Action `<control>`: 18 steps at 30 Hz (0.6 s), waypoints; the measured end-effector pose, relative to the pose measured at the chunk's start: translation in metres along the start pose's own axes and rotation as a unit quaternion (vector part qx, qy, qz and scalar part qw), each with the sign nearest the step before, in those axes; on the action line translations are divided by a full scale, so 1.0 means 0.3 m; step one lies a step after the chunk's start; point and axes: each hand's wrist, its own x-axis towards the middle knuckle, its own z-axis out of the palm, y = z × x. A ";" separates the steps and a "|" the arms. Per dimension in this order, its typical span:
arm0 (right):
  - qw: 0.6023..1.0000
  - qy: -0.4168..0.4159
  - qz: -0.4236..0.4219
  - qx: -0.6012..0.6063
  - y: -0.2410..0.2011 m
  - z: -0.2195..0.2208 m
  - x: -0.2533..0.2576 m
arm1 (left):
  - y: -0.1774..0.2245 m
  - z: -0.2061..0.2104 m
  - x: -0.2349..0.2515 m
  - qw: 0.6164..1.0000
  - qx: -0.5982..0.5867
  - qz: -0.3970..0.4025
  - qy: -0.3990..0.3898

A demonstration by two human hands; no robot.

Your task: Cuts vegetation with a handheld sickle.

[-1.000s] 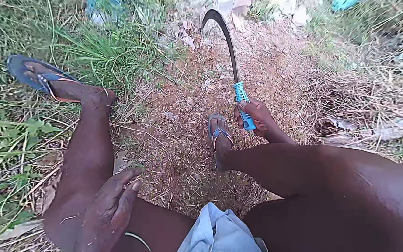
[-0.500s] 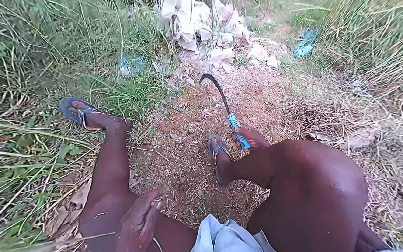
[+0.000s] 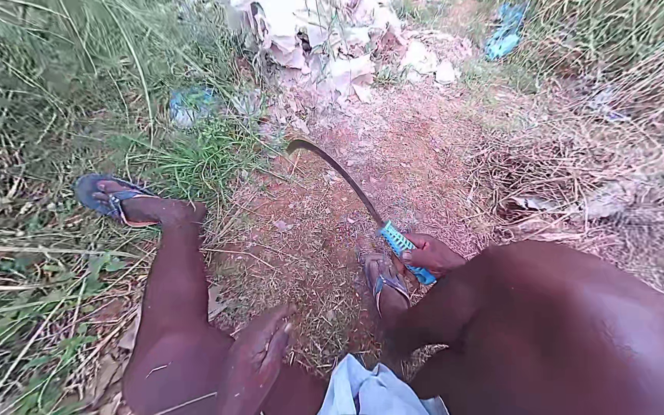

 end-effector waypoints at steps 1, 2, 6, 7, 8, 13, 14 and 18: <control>1.000 0.013 -0.003 0.009 0.001 0.002 0.008 | 0.006 0.011 0.024 1.000 0.003 -0.003 -0.013; 0.999 0.020 -0.018 0.022 0.001 -0.005 0.020 | 0.007 0.026 0.053 1.000 -0.004 -0.009 -0.024; 0.991 0.025 -0.076 0.110 0.038 -0.035 0.055 | 0.014 0.106 0.169 0.994 -0.031 -0.085 -0.061; 0.989 0.028 -0.084 0.122 0.047 -0.042 0.060 | 0.016 0.126 0.204 0.991 -0.031 -0.104 -0.081; 0.987 0.036 -0.092 0.129 0.055 -0.051 0.066 | 0.016 0.150 0.246 0.987 -0.030 -0.120 -0.104; 0.979 0.090 -0.100 0.151 0.076 -0.113 0.084 | -0.011 0.325 0.512 0.968 -0.046 -0.142 -0.200; 0.979 0.104 -0.095 0.146 0.075 -0.132 0.091 | -0.027 0.365 0.574 0.966 -0.043 -0.141 -0.210; 0.980 0.149 -0.068 0.117 0.073 -0.251 0.107 | -0.073 0.501 0.823 0.958 0.036 -0.145 -0.245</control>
